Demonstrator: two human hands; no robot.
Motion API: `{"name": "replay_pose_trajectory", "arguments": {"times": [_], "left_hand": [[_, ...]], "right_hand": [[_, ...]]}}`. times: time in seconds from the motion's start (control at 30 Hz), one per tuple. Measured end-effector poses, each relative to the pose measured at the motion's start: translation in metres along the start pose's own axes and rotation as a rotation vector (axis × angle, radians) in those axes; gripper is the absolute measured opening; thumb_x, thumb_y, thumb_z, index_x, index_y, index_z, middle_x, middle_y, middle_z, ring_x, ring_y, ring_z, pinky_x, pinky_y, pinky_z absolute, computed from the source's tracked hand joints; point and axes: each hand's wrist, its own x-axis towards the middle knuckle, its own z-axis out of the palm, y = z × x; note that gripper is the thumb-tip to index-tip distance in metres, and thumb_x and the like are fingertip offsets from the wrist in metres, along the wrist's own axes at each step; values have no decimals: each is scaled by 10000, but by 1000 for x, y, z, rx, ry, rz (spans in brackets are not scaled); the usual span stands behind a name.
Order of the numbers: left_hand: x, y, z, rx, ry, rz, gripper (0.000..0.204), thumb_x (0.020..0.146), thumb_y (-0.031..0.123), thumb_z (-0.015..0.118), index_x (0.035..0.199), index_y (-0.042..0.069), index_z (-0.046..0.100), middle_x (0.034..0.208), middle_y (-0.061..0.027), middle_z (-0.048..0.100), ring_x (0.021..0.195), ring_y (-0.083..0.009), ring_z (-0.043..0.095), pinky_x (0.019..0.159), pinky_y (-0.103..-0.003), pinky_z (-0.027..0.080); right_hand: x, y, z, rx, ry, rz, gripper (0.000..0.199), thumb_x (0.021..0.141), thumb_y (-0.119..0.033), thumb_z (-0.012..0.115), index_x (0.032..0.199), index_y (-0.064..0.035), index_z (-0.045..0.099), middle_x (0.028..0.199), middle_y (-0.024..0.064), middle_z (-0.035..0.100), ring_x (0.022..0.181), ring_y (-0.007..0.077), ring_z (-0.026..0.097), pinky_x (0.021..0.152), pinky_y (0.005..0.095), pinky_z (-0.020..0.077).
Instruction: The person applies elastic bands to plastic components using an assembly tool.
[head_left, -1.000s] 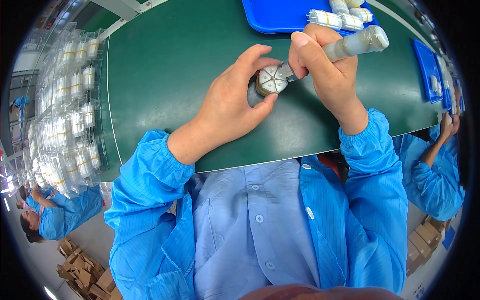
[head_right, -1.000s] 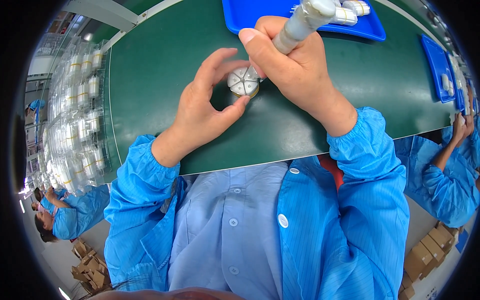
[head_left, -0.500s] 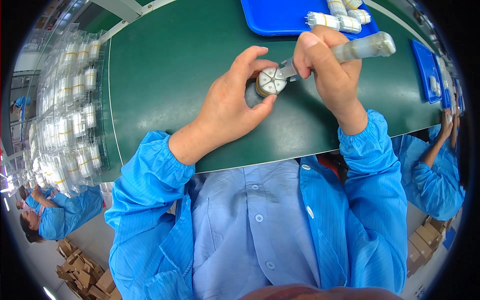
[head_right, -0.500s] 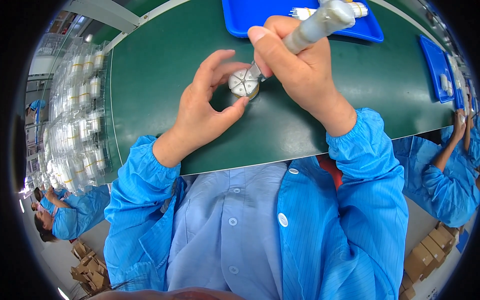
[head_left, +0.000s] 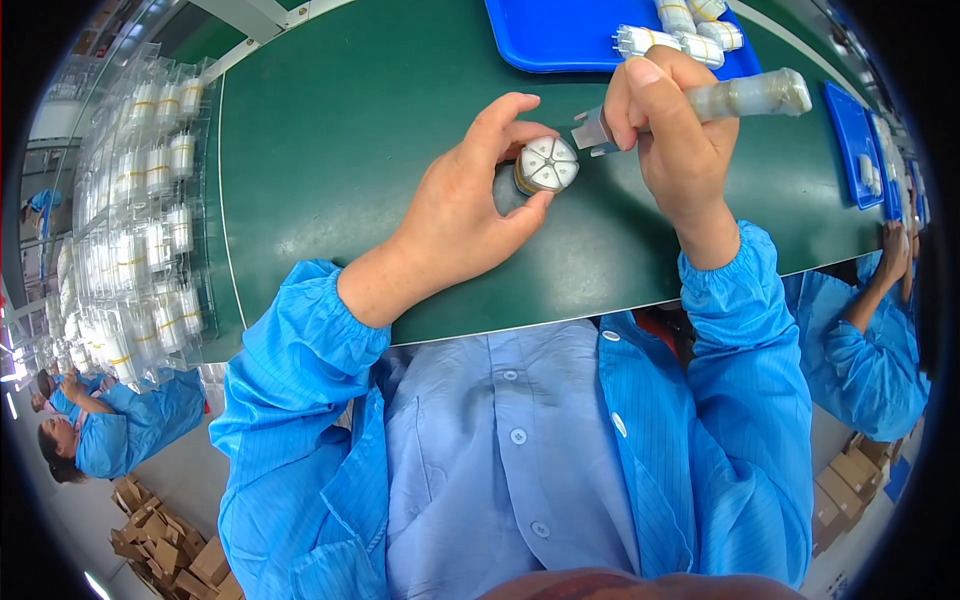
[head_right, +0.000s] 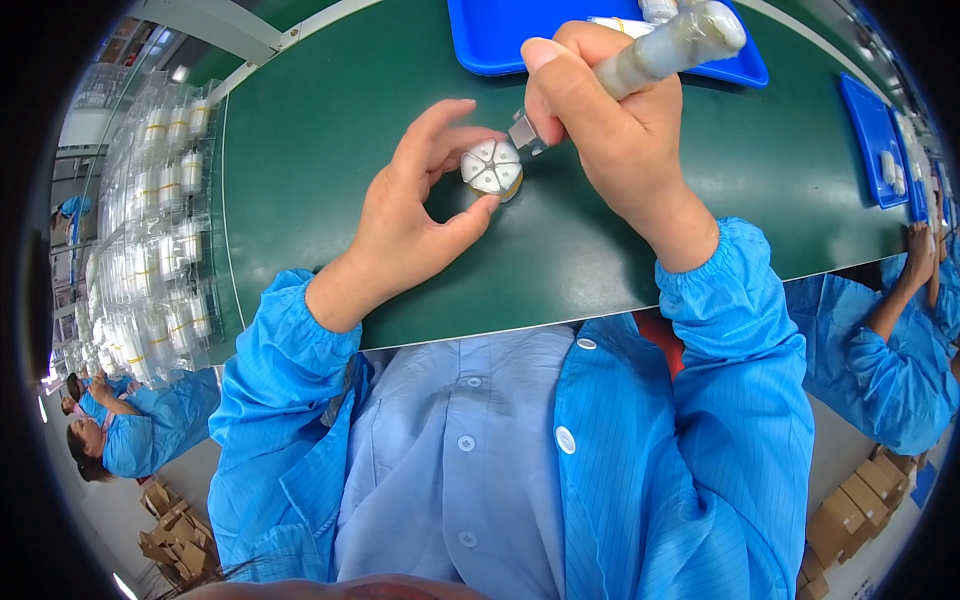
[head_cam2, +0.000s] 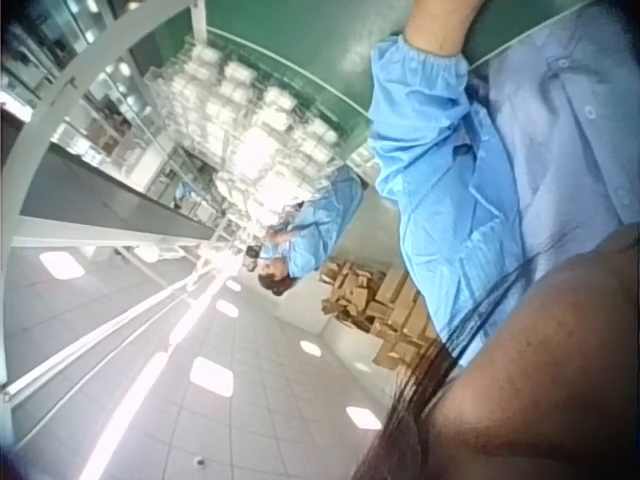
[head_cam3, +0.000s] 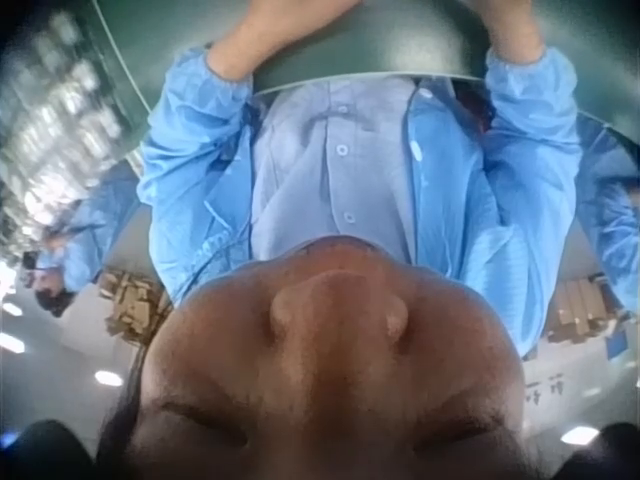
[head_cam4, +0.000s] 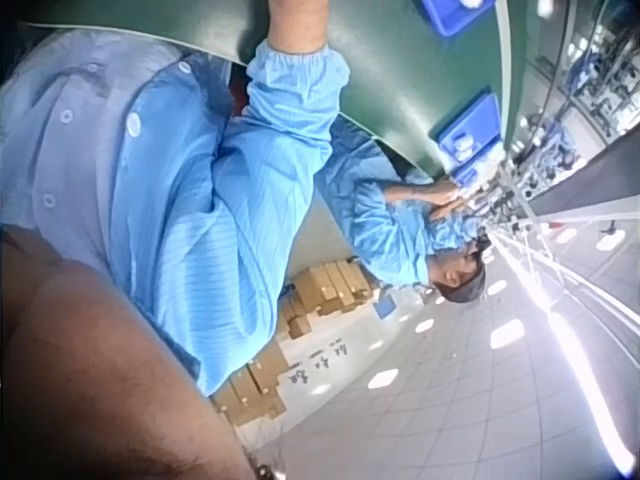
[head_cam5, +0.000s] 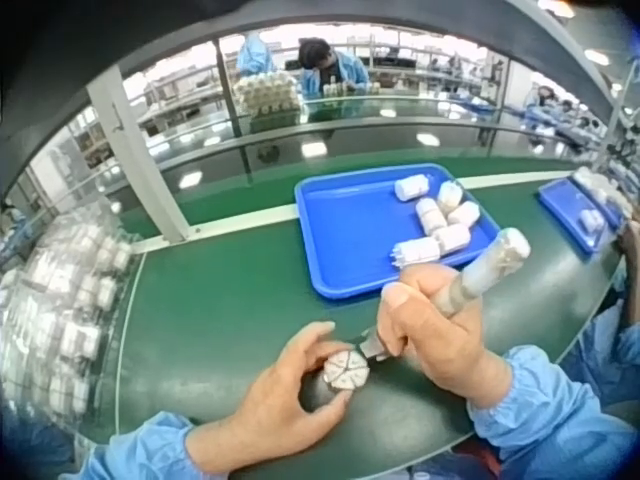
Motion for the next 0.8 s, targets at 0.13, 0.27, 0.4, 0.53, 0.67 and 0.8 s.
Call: {"name": "replay_pose_trajectory", "arguments": {"times": [0.13,0.27,0.4,0.53,0.67,0.8], "left_hand": [[2,0,1,-7,-20,38,708,783,-2,689,1382,38,313,1177,-165,639,1056,-335,651,924,-382,530],[2,0,2,-11,-7,39,677,775,9,705,1354,35,354,1158,-162,640,1068,-329,647,951,-380,518],[5,-20,-1,-168,-70,-54,570,813,23,723,1298,11,424,1158,-140,632,1107,-251,626,985,-352,497],[9,-20,-19,-764,-99,-330,465,935,77,626,1353,-12,441,1275,-169,583,1186,-258,583,1015,-375,484],[11,-18,-37,-972,-121,-351,493,973,161,570,1391,-44,405,1334,-223,535,1222,-350,559,1013,-461,499],[-2,-7,-53,-1027,-57,-312,502,982,181,555,1395,-58,395,1359,-244,507,1242,-380,540,1010,-489,502]], "right_hand": [[-4,2,3,-13,-50,39,362,963,-160,565,617,-67,512,563,-19,514,532,42,442,484,234,331],[-7,7,4,-80,-100,84,360,957,-168,581,620,-65,506,570,-21,516,538,40,444,492,240,337],[-5,9,2,-49,-56,63,352,953,-173,592,630,-63,507,582,-18,525,546,48,459,494,251,342],[7,14,-16,76,189,18,374,958,-195,595,620,-61,507,577,-2,530,546,68,475,500,248,353],[-3,35,-9,-257,-12,9,389,960,-207,603,616,-62,495,561,-14,499,530,63,459,484,253,347],[-4,46,1,-406,-162,38,386,951,-229,627,628,-72,485,554,-29,474,529,66,441,488,271,340]]}}
